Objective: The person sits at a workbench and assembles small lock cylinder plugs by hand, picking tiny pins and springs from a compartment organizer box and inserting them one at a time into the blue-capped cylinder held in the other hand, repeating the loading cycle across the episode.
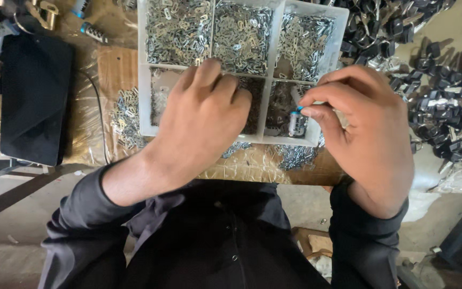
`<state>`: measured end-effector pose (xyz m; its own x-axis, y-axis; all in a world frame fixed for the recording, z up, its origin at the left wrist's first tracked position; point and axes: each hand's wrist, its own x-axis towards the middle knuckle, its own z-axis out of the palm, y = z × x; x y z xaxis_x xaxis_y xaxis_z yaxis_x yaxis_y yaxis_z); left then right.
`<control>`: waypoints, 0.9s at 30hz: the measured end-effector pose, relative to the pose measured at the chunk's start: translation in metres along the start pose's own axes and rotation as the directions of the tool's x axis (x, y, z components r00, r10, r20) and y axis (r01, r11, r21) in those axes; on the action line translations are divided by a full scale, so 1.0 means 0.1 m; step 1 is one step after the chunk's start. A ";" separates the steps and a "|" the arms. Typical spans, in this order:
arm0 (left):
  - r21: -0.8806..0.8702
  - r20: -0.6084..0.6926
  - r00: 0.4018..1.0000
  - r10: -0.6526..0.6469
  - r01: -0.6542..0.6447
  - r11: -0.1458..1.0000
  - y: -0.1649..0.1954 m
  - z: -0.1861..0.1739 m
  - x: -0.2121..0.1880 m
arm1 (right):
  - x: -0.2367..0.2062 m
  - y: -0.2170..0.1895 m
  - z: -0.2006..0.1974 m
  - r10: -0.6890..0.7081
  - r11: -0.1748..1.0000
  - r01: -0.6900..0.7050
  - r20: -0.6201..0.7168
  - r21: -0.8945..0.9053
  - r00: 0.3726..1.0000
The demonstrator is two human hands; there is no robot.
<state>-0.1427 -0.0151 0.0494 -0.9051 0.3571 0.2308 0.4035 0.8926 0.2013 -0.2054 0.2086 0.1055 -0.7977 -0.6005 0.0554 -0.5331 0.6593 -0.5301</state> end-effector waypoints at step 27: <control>-0.082 -0.033 0.997 -0.066 0.063 0.995 0.00 0.02 0.01 | -0.10 0.20 0.58 0.170 0.459 -0.111 0.035 0.881 0.985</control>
<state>-0.1440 -0.0146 0.0480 -0.9249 0.2877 0.2485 0.3549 0.8877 0.2934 -0.1916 0.2017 0.0448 -0.8664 -0.4950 -0.0656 0.0921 -0.0294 -0.9953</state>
